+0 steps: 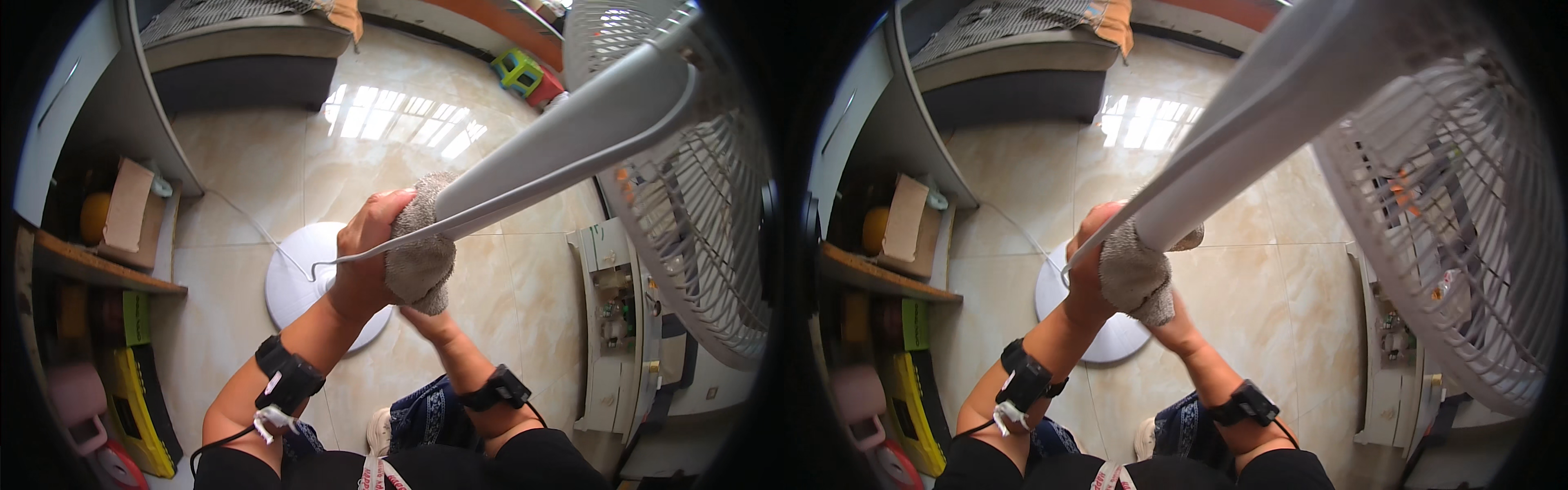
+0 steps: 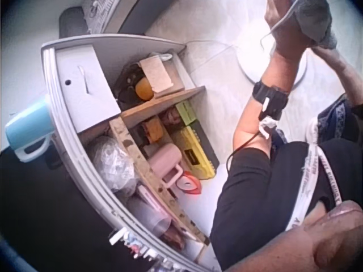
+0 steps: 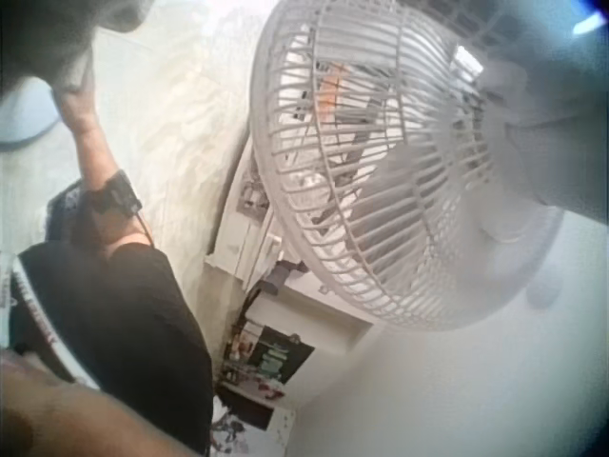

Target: The person wipes a standing fan with a cloth, cleaning the front grille, rear grille, neck, and base. The person rotates the fan head to reach different areas and finishes by moving away from the fan.

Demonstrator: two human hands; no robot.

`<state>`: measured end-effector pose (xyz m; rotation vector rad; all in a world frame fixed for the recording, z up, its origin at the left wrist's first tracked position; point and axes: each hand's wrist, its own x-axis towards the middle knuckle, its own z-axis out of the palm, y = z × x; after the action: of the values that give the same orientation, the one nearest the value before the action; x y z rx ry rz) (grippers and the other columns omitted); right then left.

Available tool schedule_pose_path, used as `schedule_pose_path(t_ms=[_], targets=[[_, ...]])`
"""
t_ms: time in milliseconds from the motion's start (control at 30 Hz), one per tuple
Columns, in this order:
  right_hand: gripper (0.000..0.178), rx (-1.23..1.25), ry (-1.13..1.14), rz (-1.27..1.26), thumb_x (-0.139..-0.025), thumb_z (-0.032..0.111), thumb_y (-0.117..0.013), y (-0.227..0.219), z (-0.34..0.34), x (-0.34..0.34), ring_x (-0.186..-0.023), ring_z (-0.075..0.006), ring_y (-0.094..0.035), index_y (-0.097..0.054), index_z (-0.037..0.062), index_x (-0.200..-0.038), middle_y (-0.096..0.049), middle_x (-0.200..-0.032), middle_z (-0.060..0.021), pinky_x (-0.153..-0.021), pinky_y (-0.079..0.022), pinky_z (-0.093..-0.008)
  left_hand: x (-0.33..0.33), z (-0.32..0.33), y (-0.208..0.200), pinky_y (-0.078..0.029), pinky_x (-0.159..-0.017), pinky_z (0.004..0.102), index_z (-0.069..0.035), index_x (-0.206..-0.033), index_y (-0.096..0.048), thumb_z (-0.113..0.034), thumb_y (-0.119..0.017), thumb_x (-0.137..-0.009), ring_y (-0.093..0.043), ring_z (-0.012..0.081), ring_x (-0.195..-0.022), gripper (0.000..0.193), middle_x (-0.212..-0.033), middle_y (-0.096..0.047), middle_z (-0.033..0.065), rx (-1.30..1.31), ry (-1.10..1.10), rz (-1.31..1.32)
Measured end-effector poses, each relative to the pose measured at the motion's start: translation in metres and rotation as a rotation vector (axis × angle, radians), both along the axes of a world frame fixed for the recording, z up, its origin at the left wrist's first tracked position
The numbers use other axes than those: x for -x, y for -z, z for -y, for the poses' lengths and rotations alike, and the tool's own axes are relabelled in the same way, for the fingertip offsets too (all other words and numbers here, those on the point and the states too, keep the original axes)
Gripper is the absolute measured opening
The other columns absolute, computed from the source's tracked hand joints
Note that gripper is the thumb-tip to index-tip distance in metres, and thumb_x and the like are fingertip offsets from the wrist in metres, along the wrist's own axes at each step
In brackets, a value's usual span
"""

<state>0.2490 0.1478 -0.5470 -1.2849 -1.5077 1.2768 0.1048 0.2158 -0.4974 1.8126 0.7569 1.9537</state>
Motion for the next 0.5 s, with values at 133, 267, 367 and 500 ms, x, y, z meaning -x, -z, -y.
schedule_pose_path(t_ms=[133,267,367,500], targets=[[0.064,-0.433,0.189,-0.349,-0.083,0.018,-0.059,-0.031,-0.016,-0.012,-0.136,-0.0275,-0.032,-0.033,-0.0001,-0.139,-0.038,-0.142,-0.0149,-0.115,-0.019,-0.0423,0.004,0.007,0.049,-0.051,-0.082,0.0367,-0.001,-0.116,-0.052,-0.015,-0.084,-0.064,-0.063,0.0301,-0.093,0.063,-0.106,-0.061,0.0163,0.085,0.042,0.008],[0.084,-0.592,0.1,-0.195,-0.085,0.052,-0.062,-0.062,-0.038,0.011,-0.134,-0.033,-0.035,-0.027,0.0029,-0.144,-0.037,-0.142,-0.0206,-0.111,-0.025,-0.0458,0.01,0.017,0.108,-0.049,-0.085,0.0386,-0.003,-0.119,-0.05,-0.014,-0.082,-0.066,-0.06,0.0316,-0.095,0.063,-0.106,-0.06,0.0161,0.226,0.02,-0.093],[0.063,-0.539,0.035,-0.339,-0.084,0.036,-0.067,-0.066,-0.053,0.039,-0.103,-0.0266,-0.056,-0.041,0.0003,-0.128,-0.055,-0.111,-0.0172,-0.091,-0.045,-0.0408,0.012,0.021,0.156,-0.049,-0.087,0.0395,-0.004,-0.124,-0.045,-0.014,-0.08,-0.067,-0.059,0.0346,-0.101,0.067,-0.109,-0.059,0.018,0.198,-0.044,-0.182],[0.032,-0.517,0.099,-0.454,-0.083,0.015,-0.068,-0.058,-0.06,0.061,-0.073,-0.0174,-0.058,-0.052,-0.0019,-0.105,-0.057,-0.082,-0.0094,-0.069,-0.052,-0.0357,0.025,0.034,0.226,-0.048,-0.09,0.0391,-0.008,-0.128,-0.041,-0.014,-0.078,-0.069,-0.056,0.036,-0.108,0.071,-0.12,-0.055,0.0166,0.446,-0.041,-0.355]])
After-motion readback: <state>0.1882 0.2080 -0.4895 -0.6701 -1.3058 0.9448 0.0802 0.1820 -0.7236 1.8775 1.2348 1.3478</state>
